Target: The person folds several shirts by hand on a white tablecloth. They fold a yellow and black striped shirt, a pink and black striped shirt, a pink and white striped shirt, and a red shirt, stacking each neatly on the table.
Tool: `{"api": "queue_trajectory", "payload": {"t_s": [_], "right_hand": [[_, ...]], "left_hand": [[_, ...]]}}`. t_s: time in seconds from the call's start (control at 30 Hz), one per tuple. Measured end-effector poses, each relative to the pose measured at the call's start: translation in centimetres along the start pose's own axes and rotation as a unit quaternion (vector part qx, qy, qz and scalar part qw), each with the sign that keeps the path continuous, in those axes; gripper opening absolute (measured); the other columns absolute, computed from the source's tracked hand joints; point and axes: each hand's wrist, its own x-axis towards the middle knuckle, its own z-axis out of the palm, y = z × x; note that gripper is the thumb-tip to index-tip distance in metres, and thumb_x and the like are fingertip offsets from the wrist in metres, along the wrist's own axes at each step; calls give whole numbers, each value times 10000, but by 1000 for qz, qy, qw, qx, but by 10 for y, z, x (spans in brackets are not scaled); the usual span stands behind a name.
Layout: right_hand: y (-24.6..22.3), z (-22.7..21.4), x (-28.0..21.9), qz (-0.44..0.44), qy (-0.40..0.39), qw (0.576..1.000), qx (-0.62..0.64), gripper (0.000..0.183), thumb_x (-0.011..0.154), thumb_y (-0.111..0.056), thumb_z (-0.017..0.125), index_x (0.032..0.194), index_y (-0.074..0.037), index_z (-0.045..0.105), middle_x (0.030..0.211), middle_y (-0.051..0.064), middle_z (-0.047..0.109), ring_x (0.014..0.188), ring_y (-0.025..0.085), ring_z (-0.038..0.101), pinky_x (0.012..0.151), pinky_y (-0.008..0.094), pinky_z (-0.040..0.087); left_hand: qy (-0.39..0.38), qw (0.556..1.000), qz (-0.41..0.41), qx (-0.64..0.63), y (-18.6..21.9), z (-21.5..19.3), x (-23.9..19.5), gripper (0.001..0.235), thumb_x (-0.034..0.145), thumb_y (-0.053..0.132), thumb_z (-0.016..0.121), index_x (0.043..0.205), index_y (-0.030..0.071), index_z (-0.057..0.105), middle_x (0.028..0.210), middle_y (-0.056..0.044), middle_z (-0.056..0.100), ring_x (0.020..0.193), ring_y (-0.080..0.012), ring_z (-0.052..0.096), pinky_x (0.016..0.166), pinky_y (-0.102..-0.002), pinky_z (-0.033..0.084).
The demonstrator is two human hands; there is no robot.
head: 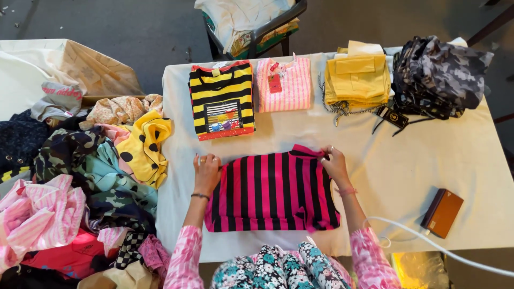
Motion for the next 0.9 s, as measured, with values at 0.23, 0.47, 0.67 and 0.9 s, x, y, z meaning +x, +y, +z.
{"api": "queue_trajectory", "payload": {"t_s": [0.23, 0.47, 0.67, 0.9], "right_hand": [[-34, -23, -87, -68, -45, 985, -153, 172, 710, 2, 716, 845, -102, 744, 878, 40, 766, 880, 232, 700, 868, 380, 523], [-18, -27, -112, -88, -8, 979, -183, 234, 685, 71, 604, 766, -109, 730, 911, 29, 776, 942, 248, 712, 926, 405, 516], [-43, -16, -82, -36, 71, 977, -200, 189, 807, 9, 635, 911, -103, 746, 989, 85, 751, 993, 313, 682, 945, 415, 521], [-27, -10, -42, -37, -24, 948, -315, 443, 618, -211, 865, 1014, -54, 744, 1003, 160, 732, 1006, 409, 633, 817, 534, 473]], "left_hand": [[81, 995, 58, 10, -12, 32, -74, 139, 865, 79, 639, 981, 154, 656, 995, -16, 618, 1064, -214, 611, 1176, -504, 300], [50, 998, -38, -13, -8, 32, -82, 186, 801, 39, 630, 916, 182, 662, 997, -23, 629, 1059, -231, 621, 1171, -512, 303], [126, 971, -148, -137, -20, 46, -60, 227, 789, 88, 667, 1005, 155, 675, 1096, -84, 636, 1090, -313, 607, 1023, -530, 405], [12, 982, -51, -183, -20, 41, -39, 443, 723, 190, 786, 1156, 165, 694, 1077, -146, 637, 1018, -392, 602, 854, -534, 474]]}}
